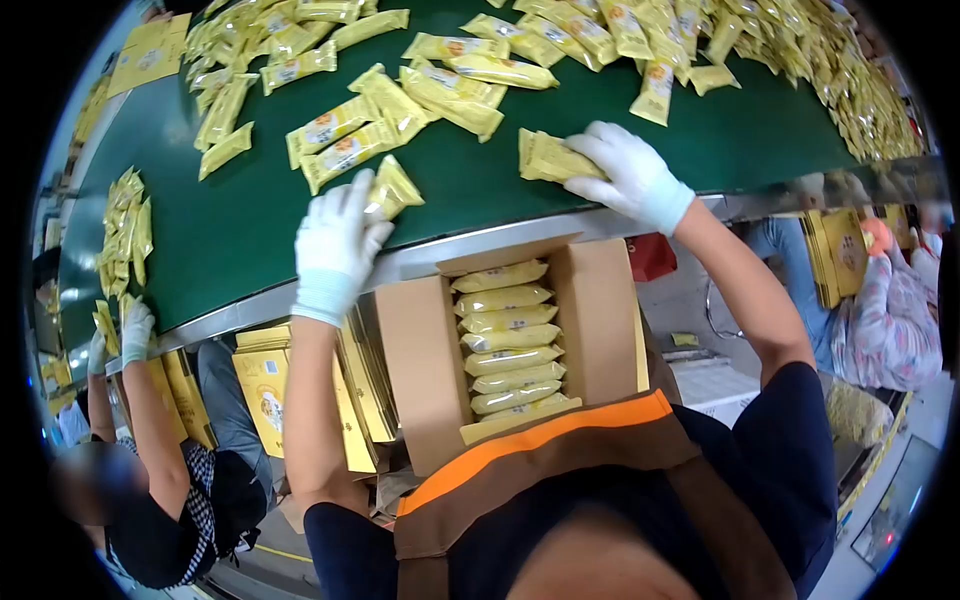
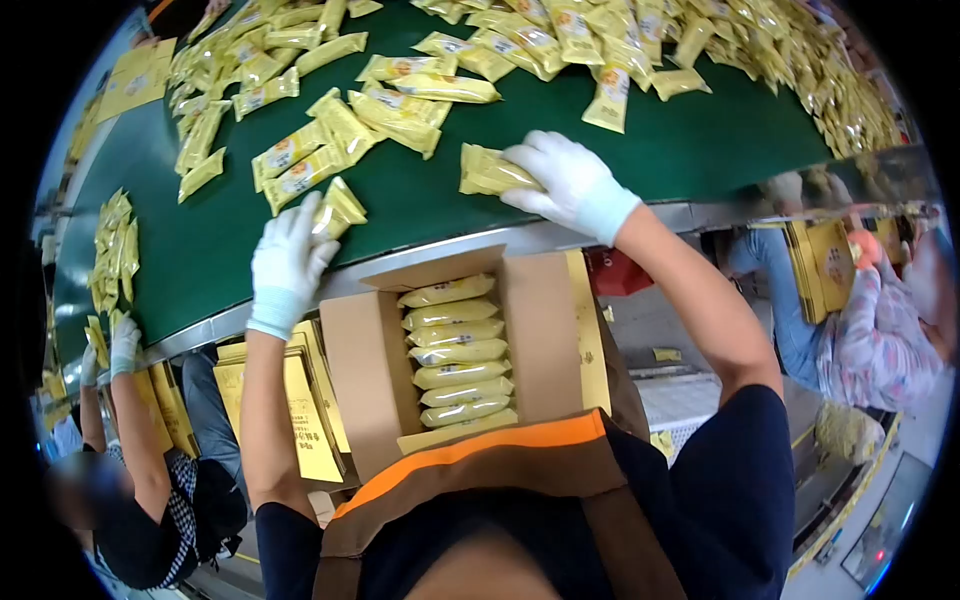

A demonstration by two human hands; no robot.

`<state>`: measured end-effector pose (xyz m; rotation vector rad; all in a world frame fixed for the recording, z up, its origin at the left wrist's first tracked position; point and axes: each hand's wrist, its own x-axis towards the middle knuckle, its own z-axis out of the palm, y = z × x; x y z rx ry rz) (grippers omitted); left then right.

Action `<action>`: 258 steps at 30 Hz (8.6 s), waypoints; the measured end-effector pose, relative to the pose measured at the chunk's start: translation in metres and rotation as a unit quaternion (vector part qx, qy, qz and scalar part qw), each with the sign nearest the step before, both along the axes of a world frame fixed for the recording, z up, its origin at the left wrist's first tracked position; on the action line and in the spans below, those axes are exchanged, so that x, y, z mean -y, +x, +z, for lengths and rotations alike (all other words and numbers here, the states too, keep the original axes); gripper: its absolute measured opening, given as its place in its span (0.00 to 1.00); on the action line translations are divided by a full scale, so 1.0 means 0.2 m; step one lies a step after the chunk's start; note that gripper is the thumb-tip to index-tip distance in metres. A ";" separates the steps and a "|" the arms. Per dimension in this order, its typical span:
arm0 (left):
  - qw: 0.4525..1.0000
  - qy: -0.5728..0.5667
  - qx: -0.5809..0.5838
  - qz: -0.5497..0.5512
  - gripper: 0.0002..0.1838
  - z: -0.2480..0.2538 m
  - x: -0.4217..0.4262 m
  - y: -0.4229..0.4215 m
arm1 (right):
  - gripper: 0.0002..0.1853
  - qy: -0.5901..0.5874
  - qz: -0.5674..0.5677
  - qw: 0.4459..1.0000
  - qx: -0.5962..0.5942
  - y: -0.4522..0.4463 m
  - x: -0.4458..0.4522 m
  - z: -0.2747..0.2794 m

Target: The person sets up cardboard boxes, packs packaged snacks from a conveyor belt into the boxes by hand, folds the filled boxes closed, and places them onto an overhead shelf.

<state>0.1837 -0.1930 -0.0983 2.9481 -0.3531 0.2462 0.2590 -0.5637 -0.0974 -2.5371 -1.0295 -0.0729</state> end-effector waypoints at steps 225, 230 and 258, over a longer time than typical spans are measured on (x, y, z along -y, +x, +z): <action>0.992 0.048 -0.101 0.066 0.32 -0.06 -0.03 0.22 | 0.30 -0.209 -0.069 0.975 -0.024 0.36 0.51 0.01; 0.989 0.139 -0.012 0.043 0.34 -0.11 0.04 0.06 | 0.29 -0.102 0.003 0.990 0.094 0.12 0.55 -0.07; 0.898 -0.334 -0.236 -0.165 0.32 0.38 0.71 -0.27 | 0.32 0.054 0.205 0.975 -0.070 -0.91 -0.11 0.05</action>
